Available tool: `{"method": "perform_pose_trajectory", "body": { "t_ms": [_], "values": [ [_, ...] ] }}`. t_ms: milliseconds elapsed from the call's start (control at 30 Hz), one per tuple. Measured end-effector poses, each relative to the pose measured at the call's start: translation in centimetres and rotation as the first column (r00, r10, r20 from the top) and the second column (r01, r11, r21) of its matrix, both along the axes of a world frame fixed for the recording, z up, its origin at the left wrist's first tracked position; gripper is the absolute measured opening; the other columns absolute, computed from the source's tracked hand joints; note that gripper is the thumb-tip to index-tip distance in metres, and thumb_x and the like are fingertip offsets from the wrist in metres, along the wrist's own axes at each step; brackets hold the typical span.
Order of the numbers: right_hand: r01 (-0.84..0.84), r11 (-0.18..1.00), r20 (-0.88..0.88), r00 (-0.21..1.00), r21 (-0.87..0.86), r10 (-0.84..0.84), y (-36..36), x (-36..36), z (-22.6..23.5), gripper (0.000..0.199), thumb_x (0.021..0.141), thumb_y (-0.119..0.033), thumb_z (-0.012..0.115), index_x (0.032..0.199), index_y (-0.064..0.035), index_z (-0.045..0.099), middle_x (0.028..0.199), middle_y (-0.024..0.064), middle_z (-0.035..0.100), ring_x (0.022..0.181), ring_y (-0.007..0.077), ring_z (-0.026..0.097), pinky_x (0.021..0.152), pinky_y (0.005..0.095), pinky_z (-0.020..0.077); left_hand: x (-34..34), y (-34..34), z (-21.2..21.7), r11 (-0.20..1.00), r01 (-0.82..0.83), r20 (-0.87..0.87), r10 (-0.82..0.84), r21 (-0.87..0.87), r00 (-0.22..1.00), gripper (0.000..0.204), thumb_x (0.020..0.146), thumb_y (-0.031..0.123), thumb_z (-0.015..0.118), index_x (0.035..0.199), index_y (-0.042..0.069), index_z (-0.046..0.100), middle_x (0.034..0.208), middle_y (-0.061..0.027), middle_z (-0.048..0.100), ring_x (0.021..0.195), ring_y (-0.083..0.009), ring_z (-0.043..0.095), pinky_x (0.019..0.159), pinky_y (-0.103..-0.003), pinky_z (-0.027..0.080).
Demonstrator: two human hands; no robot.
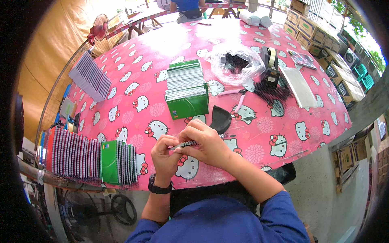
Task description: The person is manually threading a plastic spiral coil through the holes of green notebooks and then placing the finished notebooks into stacks on the table.
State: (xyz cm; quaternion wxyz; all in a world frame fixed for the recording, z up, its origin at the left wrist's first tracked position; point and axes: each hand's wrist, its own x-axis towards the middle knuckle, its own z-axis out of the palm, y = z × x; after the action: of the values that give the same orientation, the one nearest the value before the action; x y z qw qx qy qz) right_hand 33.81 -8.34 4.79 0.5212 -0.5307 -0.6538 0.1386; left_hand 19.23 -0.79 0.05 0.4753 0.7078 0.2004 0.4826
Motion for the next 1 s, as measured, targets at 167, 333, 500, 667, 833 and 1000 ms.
{"method": "perform_pose_trajectory", "body": {
  "t_ms": [167,333,500,667,833,1000],
  "values": [
    [-0.090,0.994,0.064,0.994,0.068,0.085,0.1,-0.1,0.4,0.025,0.069,-0.010,0.080,0.084,-0.0028,0.061,0.082,0.0049,0.055,0.071,0.0138,0.055,0.059,0.0257,0.0464,-0.6,-0.3,-0.2,0.993,0.068,0.046,-0.064,-0.093,0.997,0.019,0.067,-0.002,0.074,0.082,0.001,0.062,0.082,-0.0077,0.062,0.075,-0.0160,0.061,0.066,-0.027,0.049],
    [-0.094,0.996,0.069,0.993,0.010,0.093,-0.4,-0.2,0.4,0.026,0.070,-0.011,0.079,0.084,-0.0031,0.058,0.080,0.0060,0.053,0.071,0.0185,0.053,0.059,0.0300,0.0445,-0.7,0.0,0.0,0.996,0.088,0.055,-0.087,-0.005,0.995,0.018,0.066,-0.001,0.075,0.080,0.001,0.064,0.081,-0.0078,0.062,0.075,-0.0163,0.062,0.066,-0.027,0.049],
    [-0.068,0.994,0.109,0.991,-0.083,0.077,-0.7,-0.6,0.5,0.025,0.072,-0.014,0.076,0.084,-0.0029,0.057,0.078,0.0075,0.051,0.073,0.0246,0.052,0.062,0.0342,0.0441,-1.3,-0.3,0.2,0.989,0.121,-0.007,-0.122,-0.087,0.992,0.018,0.064,-0.003,0.075,0.079,0.001,0.065,0.081,-0.0075,0.062,0.073,-0.0159,0.061,0.064,-0.027,0.049],
    [-0.111,0.993,0.156,0.981,-0.046,0.117,0.3,-1.6,0.9,0.024,0.074,-0.013,0.074,0.088,-0.0022,0.058,0.078,0.0094,0.054,0.073,0.0263,0.054,0.063,0.0347,0.0447,-2.7,0.2,0.1,0.951,0.140,0.102,-0.116,-0.275,0.988,0.015,0.071,0.000,0.075,0.082,0.001,0.065,0.075,-0.0045,0.063,0.063,-0.0079,0.058,0.054,-0.022,0.046],
    [-0.072,0.997,0.210,0.975,0.004,0.070,1.0,-2.7,0.9,0.018,0.077,-0.005,0.068,0.092,-0.0006,0.059,0.082,0.0126,0.059,0.076,0.0294,0.057,0.067,0.0364,0.0467,-3.0,0.5,0.2,0.905,0.128,0.125,-0.084,-0.406,0.989,0.014,0.076,0.003,0.075,0.086,0.001,0.065,0.072,-0.0018,0.064,0.057,-0.0021,0.054,0.045,-0.017,0.041],
    [-0.250,0.967,0.328,0.911,-0.038,0.248,2.2,-2.9,0.9,0.034,0.077,-0.006,0.068,0.108,-0.0003,0.056,0.095,0.0145,0.059,0.089,0.0309,0.057,0.076,0.0380,0.0474,-4.6,0.4,0.8,0.935,0.022,0.154,0.035,-0.355,0.987,0.014,0.076,0.005,0.076,0.081,0.003,0.064,0.071,-0.0013,0.064,0.061,-0.0032,0.055,0.049,-0.018,0.044]
  ]
}}
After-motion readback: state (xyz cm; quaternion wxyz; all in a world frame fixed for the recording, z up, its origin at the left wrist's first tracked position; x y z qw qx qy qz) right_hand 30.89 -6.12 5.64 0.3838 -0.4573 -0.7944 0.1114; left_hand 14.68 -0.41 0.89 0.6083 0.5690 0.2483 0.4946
